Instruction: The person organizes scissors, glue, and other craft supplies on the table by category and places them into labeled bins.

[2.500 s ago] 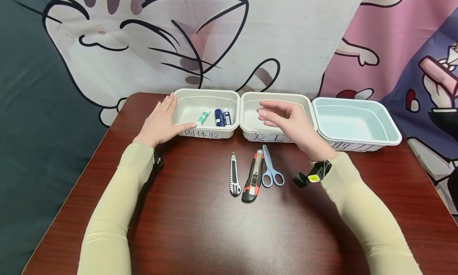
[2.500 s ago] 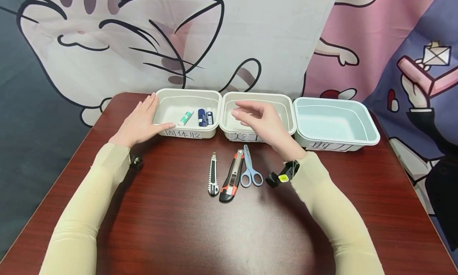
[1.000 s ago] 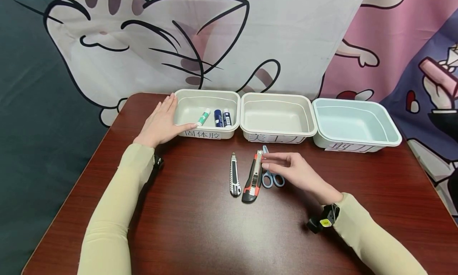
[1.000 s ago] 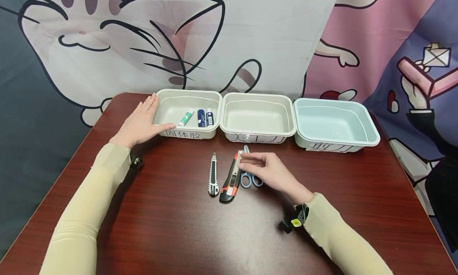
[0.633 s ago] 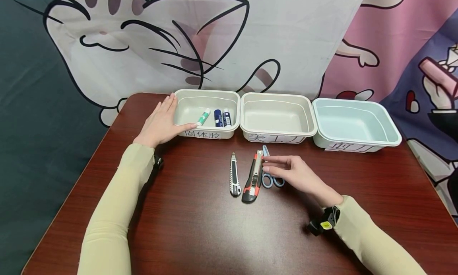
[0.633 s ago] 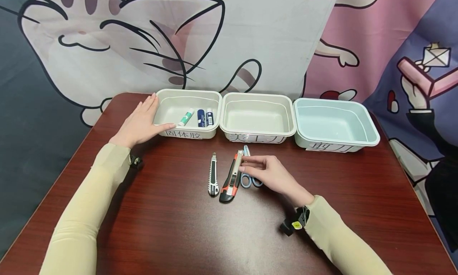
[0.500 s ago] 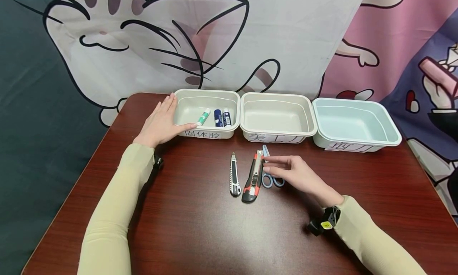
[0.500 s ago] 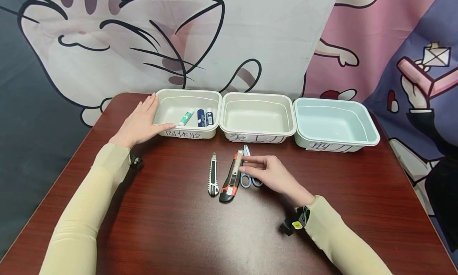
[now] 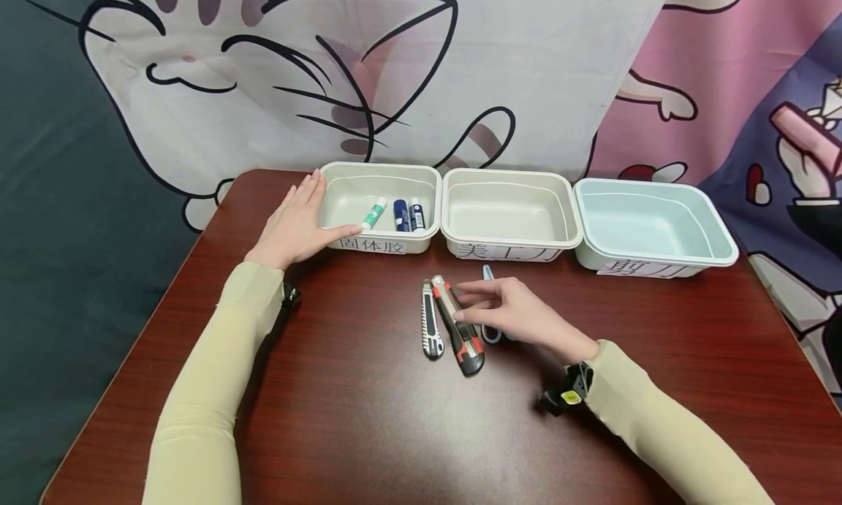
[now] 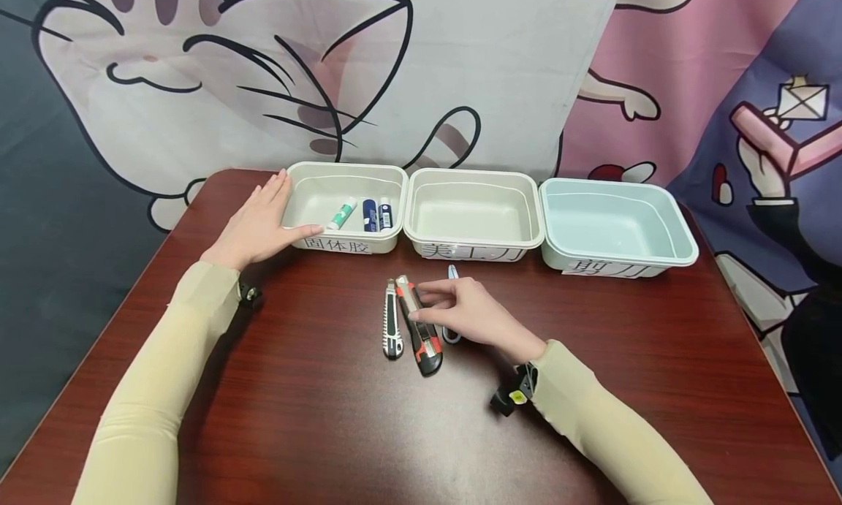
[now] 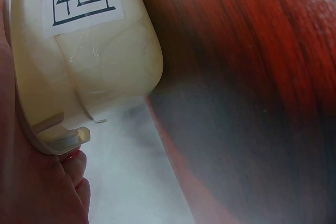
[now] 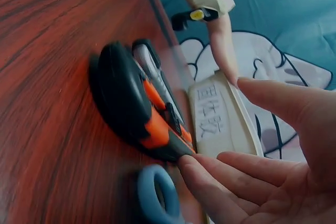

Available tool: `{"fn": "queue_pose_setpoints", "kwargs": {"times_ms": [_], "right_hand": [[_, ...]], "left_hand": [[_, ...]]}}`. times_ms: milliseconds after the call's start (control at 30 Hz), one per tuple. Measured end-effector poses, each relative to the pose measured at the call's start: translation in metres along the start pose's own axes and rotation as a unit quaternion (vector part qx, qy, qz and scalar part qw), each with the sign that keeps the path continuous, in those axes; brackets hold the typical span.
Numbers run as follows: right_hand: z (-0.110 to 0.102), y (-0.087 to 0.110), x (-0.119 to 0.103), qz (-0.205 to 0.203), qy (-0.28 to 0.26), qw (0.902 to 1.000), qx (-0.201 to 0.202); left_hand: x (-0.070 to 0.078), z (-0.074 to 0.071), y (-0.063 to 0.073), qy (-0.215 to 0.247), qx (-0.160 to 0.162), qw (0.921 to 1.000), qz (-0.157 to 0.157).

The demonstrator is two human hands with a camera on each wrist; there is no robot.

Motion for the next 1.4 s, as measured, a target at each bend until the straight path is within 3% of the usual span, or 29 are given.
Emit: {"fn": "queue_pose_setpoints", "kwargs": {"times_ms": [333, 600, 933, 1400], "right_hand": [[0.023, -0.012, -0.013, -0.063, 0.074, 0.995, -0.021], [0.024, -0.009, -0.023, -0.105, 0.182, 0.9775, 0.012], [0.029, -0.007, -0.027, -0.105, 0.251, 0.9624, 0.01], [0.038, -0.023, -0.032, -0.106, 0.33, 0.9372, 0.044]], "left_hand": [[0.001, 0.0, -0.002, -0.006, 0.0, 1.0, 0.003], [0.003, -0.002, -0.002, -0.003, 0.005, 1.0, 0.005], [0.001, -0.001, -0.001, -0.001, 0.001, 1.0, 0.002], [0.0, 0.001, 0.0, -0.004, -0.001, 1.0, -0.002]]}}
Point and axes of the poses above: each hand's wrist, its own y-axis away from the middle knuckle, its own z-axis out of the palm, x = y × z, the point moved 8 cm from there along -y, towards the middle knuckle, and after that the axes turned 3 degrees about -z, right-handed, at the moved point
